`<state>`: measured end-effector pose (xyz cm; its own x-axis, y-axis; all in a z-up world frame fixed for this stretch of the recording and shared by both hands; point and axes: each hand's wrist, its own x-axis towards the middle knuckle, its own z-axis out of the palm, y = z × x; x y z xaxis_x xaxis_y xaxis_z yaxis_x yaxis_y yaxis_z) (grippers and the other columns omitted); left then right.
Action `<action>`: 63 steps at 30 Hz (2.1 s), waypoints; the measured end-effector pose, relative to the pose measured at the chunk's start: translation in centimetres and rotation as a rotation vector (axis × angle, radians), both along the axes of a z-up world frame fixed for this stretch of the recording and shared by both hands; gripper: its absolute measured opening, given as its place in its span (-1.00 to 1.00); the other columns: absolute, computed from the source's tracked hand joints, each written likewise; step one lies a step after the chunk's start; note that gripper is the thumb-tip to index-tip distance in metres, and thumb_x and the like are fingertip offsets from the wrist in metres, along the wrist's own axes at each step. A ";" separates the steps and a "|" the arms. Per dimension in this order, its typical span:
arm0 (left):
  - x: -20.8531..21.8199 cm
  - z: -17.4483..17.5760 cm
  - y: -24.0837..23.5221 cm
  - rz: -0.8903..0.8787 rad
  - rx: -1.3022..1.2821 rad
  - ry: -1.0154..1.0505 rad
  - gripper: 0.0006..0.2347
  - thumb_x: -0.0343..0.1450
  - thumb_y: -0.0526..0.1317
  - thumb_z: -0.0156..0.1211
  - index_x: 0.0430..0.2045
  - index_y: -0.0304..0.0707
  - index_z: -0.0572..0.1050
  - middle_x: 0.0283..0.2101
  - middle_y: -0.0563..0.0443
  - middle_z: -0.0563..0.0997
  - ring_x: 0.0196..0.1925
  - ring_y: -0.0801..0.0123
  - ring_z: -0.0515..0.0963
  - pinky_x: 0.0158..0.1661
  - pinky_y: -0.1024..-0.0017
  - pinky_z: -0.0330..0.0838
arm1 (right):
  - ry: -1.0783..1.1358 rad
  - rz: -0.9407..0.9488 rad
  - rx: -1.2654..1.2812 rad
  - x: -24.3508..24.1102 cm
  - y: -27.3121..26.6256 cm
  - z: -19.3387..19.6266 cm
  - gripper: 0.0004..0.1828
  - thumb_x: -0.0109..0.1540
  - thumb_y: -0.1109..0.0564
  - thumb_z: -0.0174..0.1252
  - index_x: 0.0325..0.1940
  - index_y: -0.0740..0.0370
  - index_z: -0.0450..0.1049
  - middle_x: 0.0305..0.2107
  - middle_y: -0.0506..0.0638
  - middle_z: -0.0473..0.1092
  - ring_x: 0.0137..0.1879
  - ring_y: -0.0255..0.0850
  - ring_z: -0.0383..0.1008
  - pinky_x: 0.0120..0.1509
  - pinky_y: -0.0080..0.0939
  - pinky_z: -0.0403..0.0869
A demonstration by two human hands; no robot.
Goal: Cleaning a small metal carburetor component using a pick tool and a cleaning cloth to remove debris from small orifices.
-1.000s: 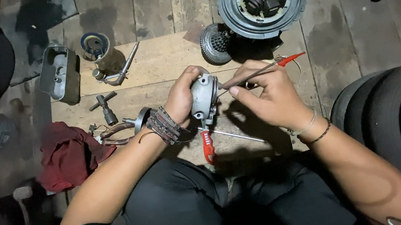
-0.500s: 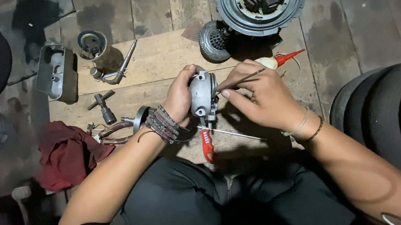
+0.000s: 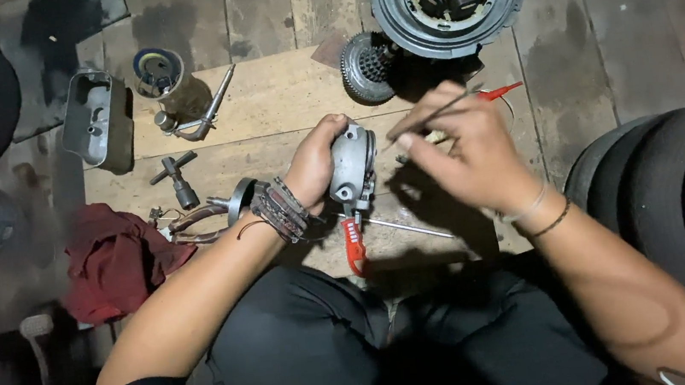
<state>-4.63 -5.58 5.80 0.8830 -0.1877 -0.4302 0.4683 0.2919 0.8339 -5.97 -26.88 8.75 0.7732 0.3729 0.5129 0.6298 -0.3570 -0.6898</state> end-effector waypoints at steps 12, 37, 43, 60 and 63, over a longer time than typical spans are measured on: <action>1.1 -2.2 0.3 0.038 0.001 0.027 -0.81 0.45 -0.07 0.07 -0.48 -0.13 0.49 -0.48 0.11 0.46 -0.37 0.45 0.51 -0.18 0.51 0.45 | -0.088 -0.032 -0.146 -0.4 1.8 0.9 -0.89 0.27 0.13 0.25 -0.33 0.16 0.61 -0.35 -0.01 0.53 -0.20 0.03 0.48 -0.07 0.00 0.41; 2.3 -4.9 1.1 0.030 -0.107 0.093 -0.67 0.47 0.03 0.02 -0.36 -0.27 0.57 -0.44 -0.05 0.61 -0.33 0.28 0.69 -0.22 0.35 0.63 | -0.042 0.008 -0.115 -1.4 2.4 2.0 -0.93 0.26 0.17 0.23 -0.26 0.17 0.61 -0.39 0.05 0.51 -0.23 0.06 0.46 -0.05 0.02 0.44; 2.5 -6.7 1.1 -0.054 -0.063 0.057 -0.59 0.50 0.11 -0.04 -0.23 -0.29 0.55 -0.36 -0.07 0.62 -0.25 0.28 0.68 -0.13 0.31 0.62 | -0.083 0.015 -0.187 -1.1 2.3 1.4 -0.85 0.27 0.13 0.21 -0.37 0.20 0.57 -0.37 0.03 0.51 -0.21 0.05 0.45 -0.09 0.01 0.42; -2.0 5.7 -0.5 -0.129 0.089 -0.281 -0.65 0.56 -0.02 -0.12 -0.21 -0.30 0.58 -0.30 0.00 0.51 -0.15 0.40 0.51 0.05 0.41 0.43 | 0.032 -0.075 0.035 -0.9 -0.2 3.4 -0.94 0.25 0.23 0.25 -0.26 0.20 0.63 -0.35 0.14 0.55 -0.20 0.17 0.53 -0.10 0.07 0.47; -1.7 4.8 -0.1 -0.130 0.129 -0.350 -0.67 0.56 -0.07 -0.13 -0.20 -0.31 0.58 -0.30 0.01 0.47 -0.14 0.39 0.48 0.07 0.43 0.40 | 0.053 -0.033 0.105 -1.5 0.4 4.0 -0.94 0.22 0.24 0.26 -0.24 0.18 0.62 -0.35 0.13 0.55 -0.22 0.12 0.55 -0.11 0.04 0.48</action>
